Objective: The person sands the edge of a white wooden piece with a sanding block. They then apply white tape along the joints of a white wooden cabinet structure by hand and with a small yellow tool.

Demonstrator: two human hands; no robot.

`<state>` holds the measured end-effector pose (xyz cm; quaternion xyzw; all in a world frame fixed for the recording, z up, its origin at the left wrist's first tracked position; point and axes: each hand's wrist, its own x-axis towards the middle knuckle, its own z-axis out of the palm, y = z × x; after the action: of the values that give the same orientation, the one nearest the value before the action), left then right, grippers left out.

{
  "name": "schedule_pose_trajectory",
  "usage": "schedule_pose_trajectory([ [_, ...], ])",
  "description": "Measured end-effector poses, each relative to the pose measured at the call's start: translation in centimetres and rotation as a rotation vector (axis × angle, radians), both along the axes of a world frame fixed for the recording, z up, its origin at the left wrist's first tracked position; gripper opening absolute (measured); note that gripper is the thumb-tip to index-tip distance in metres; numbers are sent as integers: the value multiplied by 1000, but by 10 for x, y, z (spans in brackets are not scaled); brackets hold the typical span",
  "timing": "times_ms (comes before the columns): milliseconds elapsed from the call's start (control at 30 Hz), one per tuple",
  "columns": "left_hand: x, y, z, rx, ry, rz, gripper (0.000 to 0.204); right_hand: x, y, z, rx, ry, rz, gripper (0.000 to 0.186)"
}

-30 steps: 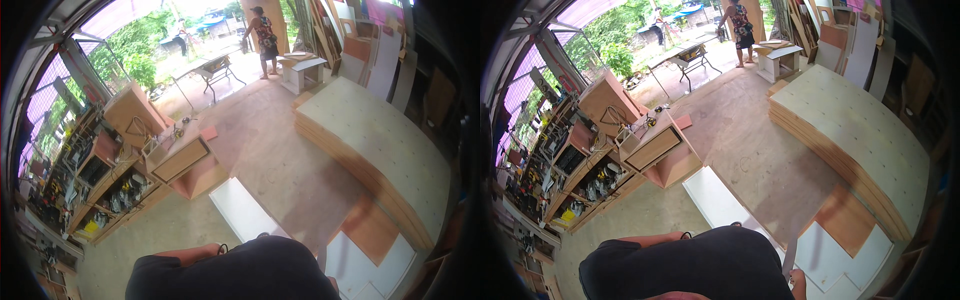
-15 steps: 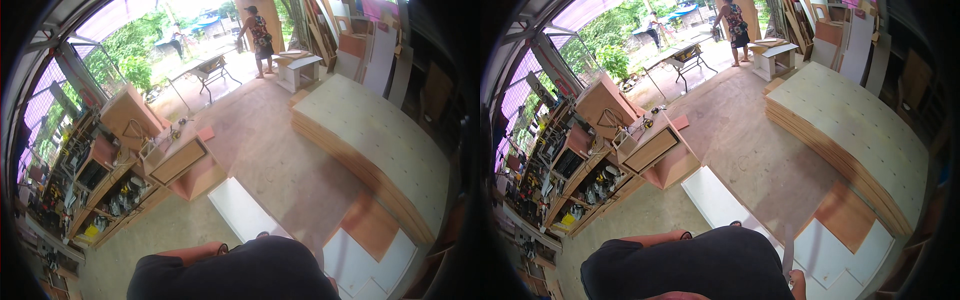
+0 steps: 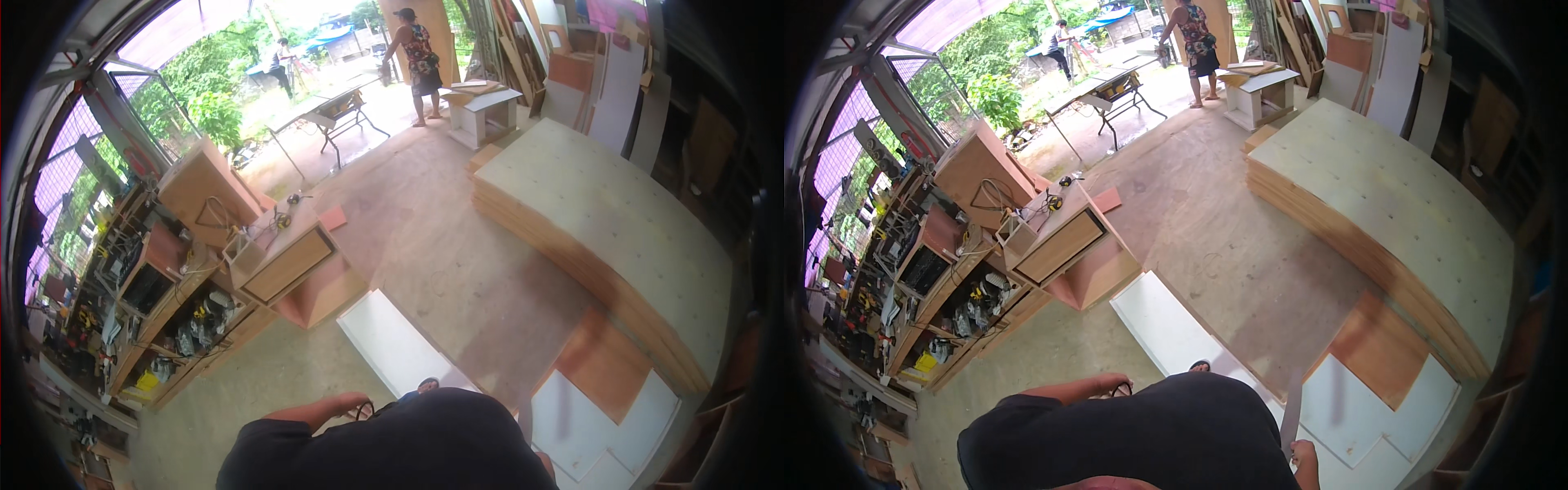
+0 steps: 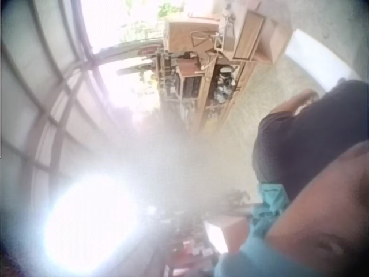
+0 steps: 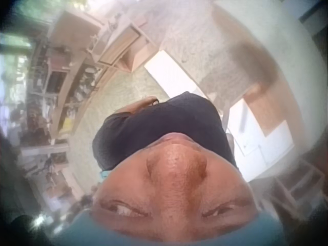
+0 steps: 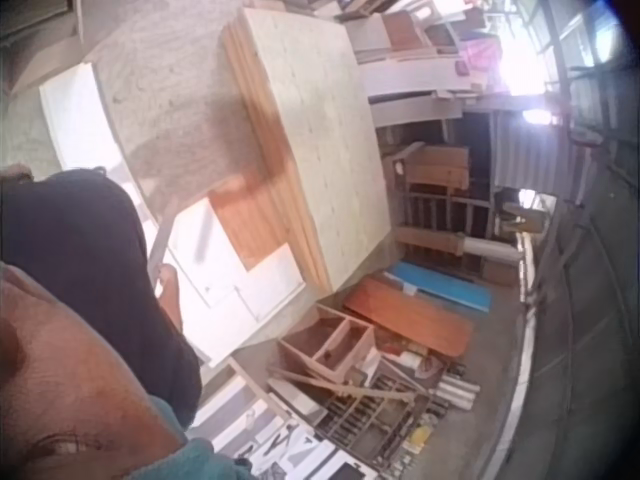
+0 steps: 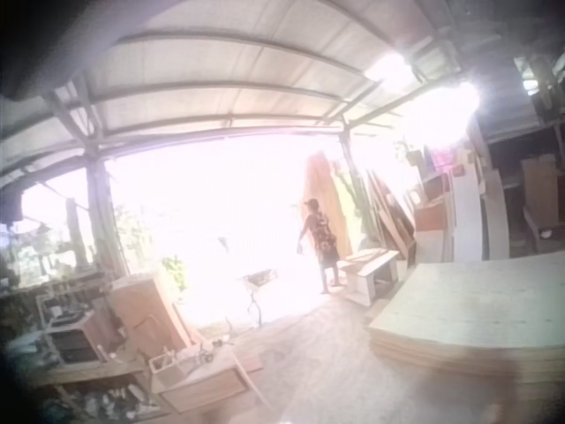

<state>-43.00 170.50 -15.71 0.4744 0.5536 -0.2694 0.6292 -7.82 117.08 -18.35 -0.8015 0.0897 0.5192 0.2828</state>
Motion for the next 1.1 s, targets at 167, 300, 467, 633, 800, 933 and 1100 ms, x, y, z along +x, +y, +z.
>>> schedule_pose_trajectory([
  [167, -6, -9, -92, -25, 157, 29, 37, 13, -35, -74, -80, 69, -31, 17],
  [300, 28, -11, -105, 47, 145, -135, 37, 24, -50, -101, -124, 81, -43, 19],
  [467, 50, 8, -108, 69, 104, -242, 36, 39, -15, -83, -229, 76, 130, 21],
  [633, 60, 39, -108, 60, 70, -312, 36, 43, 25, -62, -361, 100, 430, 23],
  [800, 46, 63, -108, 40, 71, -347, 35, 18, 56, -39, -219, -13, 29, 20],
  [933, 26, 79, -106, 32, 87, -351, 35, 0, 85, -13, -240, -52, -101, 20],
  [1100, 6, 93, -102, 17, 113, -391, 35, -33, 73, -12, -261, -14, -136, 21],
])
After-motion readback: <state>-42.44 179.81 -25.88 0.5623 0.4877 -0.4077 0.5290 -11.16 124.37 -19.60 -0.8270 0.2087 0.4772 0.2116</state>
